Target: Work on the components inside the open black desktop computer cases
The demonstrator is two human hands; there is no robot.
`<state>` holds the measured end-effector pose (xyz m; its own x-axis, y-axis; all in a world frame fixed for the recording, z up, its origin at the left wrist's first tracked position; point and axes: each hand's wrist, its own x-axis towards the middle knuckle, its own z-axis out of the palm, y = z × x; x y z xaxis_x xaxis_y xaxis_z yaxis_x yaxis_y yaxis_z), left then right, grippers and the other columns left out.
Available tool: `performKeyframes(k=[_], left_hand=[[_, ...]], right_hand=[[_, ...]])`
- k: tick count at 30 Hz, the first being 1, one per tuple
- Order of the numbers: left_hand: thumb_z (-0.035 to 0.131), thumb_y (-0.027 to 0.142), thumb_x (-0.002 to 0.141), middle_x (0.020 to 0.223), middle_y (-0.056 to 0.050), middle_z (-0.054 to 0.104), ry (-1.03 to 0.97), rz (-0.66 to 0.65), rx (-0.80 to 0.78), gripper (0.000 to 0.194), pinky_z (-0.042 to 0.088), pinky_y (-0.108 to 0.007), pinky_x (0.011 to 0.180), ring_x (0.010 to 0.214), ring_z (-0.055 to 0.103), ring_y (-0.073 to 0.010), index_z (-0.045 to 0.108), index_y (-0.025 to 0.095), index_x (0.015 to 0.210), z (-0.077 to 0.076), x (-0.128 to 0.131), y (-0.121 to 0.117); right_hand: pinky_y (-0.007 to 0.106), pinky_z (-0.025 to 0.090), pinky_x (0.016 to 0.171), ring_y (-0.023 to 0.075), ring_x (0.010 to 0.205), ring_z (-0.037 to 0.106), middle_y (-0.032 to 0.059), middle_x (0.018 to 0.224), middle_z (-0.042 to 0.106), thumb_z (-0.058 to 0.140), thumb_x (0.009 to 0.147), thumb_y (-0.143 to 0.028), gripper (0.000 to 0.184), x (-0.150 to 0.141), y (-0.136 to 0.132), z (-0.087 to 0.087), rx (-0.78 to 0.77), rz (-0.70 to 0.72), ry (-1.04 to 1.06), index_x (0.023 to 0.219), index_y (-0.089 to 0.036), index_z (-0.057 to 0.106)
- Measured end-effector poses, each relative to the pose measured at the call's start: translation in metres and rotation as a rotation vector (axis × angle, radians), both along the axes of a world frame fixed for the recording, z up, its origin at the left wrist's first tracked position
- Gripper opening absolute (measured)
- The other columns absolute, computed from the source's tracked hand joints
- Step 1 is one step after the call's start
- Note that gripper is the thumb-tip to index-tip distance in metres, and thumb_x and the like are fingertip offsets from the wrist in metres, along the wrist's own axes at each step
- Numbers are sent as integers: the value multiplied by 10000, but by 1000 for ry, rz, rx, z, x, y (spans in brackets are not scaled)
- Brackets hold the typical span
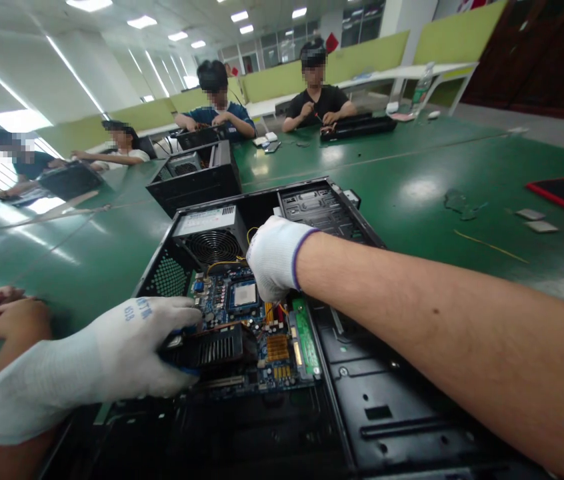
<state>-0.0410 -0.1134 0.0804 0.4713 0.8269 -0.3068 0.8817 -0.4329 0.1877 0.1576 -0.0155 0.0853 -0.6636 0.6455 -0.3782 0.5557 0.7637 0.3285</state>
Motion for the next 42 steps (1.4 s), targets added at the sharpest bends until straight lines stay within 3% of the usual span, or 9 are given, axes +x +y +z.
performKeyframes(k=[5, 10, 17, 21, 29, 33, 38, 42], left_hand=[[808, 466, 649, 991, 38, 717, -4, -24, -52, 418, 495, -293, 804, 922, 678, -204, 711, 337, 1034, -2, -7, 2], [821, 527, 636, 1027, 33, 718, 8, -53, -12, 457, 504, -307, 805, 945, 675, -216, 710, 331, 1034, -8, -12, 3], [787, 538, 682, 1002, 43, 725, -14, -69, -53, 382, 497, -295, 808, 937, 676, -203, 715, 329, 993, -3, -9, 3], [765, 498, 691, 976, 47, 716, -13, -71, 0, 340, 504, -290, 775, 897, 677, -192, 705, 332, 982, -6, -8, 1], [734, 473, 691, 1009, 34, 712, -25, -50, 72, 464, 517, -289, 764, 900, 688, -195, 656, 330, 1125, -12, -9, -2], [765, 503, 662, 1023, 27, 708, -5, -71, 60, 507, 515, -308, 794, 916, 685, -210, 668, 342, 1132, -11, -9, -1], [705, 464, 732, 1005, 19, 715, -16, -88, 44, 360, 511, -290, 780, 897, 689, -191, 694, 319, 1062, -11, -11, -1], [678, 487, 763, 993, 15, 710, -13, -84, 56, 349, 513, -301, 768, 880, 680, -191, 679, 309, 1063, -11, -12, -2]], right_hand=[[464, 527, 803, 317, 947, 685, 118, 1014, 742, 714, 651, -515, 490, 0, 1, -10, 19, -12, 17, 1022, -198, 758], [467, 529, 790, 326, 939, 682, 129, 1002, 737, 722, 630, -518, 530, -1, 3, -16, 38, -14, 21, 1040, -183, 752], [457, 520, 805, 322, 973, 673, 124, 1020, 734, 720, 647, -515, 504, -1, 0, -12, 24, -36, 12, 1033, -192, 748], [433, 527, 792, 308, 966, 678, 96, 998, 741, 726, 654, -507, 458, -1, 0, -10, 29, -38, 19, 1005, -214, 756], [435, 539, 739, 295, 873, 701, 101, 966, 745, 713, 673, -475, 459, -2, -2, -5, -21, -26, -29, 1045, -208, 753], [451, 525, 791, 287, 905, 690, 98, 1017, 734, 698, 701, -457, 425, 0, -3, 0, 4, 11, 30, 1044, -210, 746], [482, 491, 851, 319, 991, 650, 125, 1102, 703, 665, 726, -482, 503, 3, -10, 9, 90, 79, 139, 1148, -210, 701], [455, 478, 854, 310, 1024, 620, 121, 1115, 686, 665, 721, -474, 489, 1, -15, 11, 86, 160, 171, 1141, -223, 694]])
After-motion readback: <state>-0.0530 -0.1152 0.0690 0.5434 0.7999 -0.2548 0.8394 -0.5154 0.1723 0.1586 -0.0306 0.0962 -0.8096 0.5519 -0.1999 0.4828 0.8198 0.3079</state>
